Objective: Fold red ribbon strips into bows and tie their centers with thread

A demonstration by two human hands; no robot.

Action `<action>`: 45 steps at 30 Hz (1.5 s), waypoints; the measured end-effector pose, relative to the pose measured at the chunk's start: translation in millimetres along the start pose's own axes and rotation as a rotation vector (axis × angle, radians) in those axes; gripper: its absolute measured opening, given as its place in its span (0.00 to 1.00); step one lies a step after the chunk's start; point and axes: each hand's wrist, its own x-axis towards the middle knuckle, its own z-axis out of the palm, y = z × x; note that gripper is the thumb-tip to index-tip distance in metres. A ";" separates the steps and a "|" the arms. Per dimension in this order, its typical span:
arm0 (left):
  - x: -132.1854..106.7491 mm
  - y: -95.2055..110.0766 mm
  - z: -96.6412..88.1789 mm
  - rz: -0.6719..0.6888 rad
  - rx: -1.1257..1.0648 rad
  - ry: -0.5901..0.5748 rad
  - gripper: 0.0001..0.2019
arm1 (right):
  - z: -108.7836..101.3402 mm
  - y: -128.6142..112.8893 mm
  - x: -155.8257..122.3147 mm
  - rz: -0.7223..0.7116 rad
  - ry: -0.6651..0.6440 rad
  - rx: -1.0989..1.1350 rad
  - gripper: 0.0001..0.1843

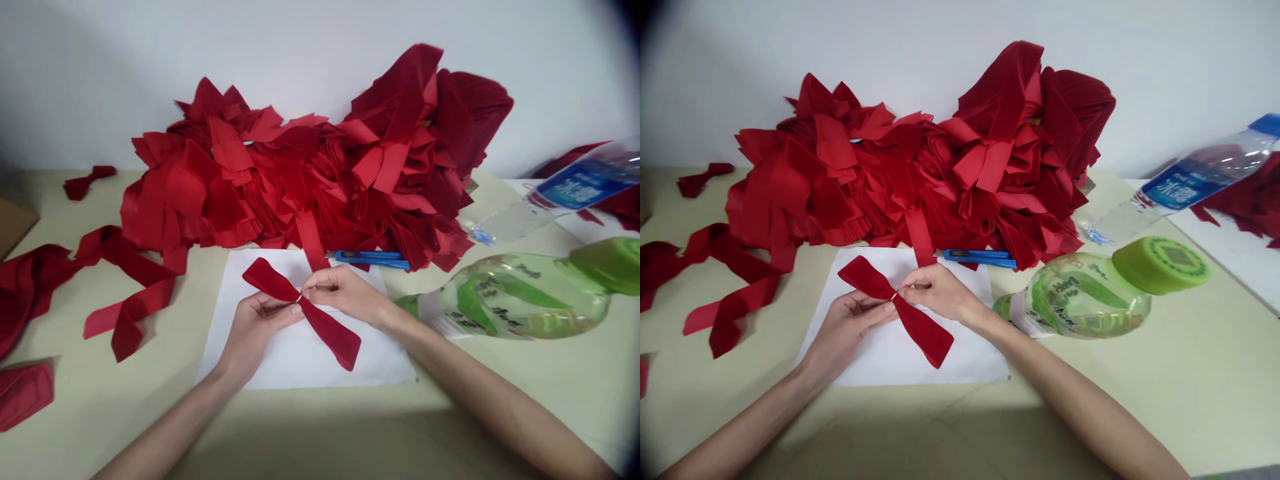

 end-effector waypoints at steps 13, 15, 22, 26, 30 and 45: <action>1.2 -2.2 1.3 -0.049 -0.131 -0.089 0.06 | -3.5 6.1 4.7 -0.032 0.022 0.020 0.10; 1.9 -3.5 0.6 -0.054 -0.175 -0.095 0.05 | -4.2 8.6 6.1 -0.038 0.012 0.043 0.10; 3.2 -6.2 0.2 -0.054 -0.210 -0.087 0.03 | -4.1 10.7 6.7 -0.024 -0.005 0.072 0.09; 3.2 -7.3 0.2 -0.029 -0.216 -0.081 0.03 | -3.9 8.4 5.2 -0.014 -0.011 0.059 0.09; 2.0 -5.9 1.1 -0.005 -0.173 -0.054 0.02 | -2.9 8.7 5.7 -0.024 -0.012 0.048 0.07; 5.2 2.1 -2.6 0.035 -0.293 -0.046 0.09 | 14.6 -20.4 -17.2 -0.118 0.166 -0.315 0.09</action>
